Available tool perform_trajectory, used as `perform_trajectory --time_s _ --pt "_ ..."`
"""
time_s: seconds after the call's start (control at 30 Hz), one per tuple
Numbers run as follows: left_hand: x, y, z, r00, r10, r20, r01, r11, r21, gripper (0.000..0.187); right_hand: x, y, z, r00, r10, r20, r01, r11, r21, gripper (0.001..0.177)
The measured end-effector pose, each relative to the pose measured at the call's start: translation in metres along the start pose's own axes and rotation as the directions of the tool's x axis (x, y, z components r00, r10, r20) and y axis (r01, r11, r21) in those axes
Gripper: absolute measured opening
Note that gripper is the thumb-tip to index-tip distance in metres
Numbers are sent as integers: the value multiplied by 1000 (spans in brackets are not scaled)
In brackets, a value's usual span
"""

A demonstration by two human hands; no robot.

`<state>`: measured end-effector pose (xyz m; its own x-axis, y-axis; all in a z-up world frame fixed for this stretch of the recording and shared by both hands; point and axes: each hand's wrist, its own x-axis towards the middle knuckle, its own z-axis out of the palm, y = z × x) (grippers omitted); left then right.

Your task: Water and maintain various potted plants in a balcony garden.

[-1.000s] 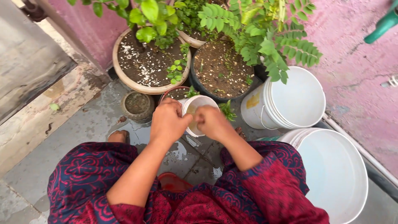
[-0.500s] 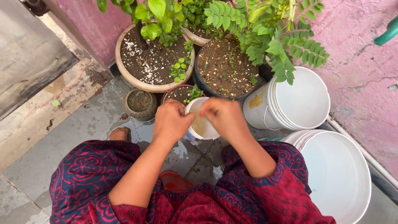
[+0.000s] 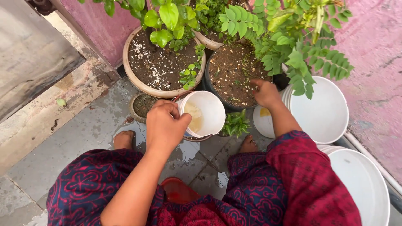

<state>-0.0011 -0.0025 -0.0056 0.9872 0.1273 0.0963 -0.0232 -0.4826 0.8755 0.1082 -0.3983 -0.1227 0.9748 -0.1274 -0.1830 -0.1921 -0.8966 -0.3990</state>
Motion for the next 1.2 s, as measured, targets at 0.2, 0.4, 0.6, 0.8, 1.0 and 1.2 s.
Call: perform_trajectory --time_s 0.2,0.4,0.6,0.8,1.0,1.2 --pt "5 -4 6 1000 -17 26 16 999 49 26 36 -8 28 997 -13 82 19 997 -80 58" --pt "5 -8 8 984 -128 126 121 990 67 27 49 -3 28 978 127 164 -90 972 -216 60" --pt "5 -7 5 983 -136 127 123 987 102 25 61 43 30 990 103 -92 -110 992 -65 44" --pt "4 -7 6 977 -173 127 160 981 109 25 66 70 35 990 -55 -133 49 997 -52 43" --pt "4 -3 11 985 -116 130 104 990 98 27 43 35 10 984 59 -171 -52 998 47 26" --pt "-1 3 15 982 -105 155 93 992 85 27 -1 -13 -26 949 282 -143 -270 958 95 19"
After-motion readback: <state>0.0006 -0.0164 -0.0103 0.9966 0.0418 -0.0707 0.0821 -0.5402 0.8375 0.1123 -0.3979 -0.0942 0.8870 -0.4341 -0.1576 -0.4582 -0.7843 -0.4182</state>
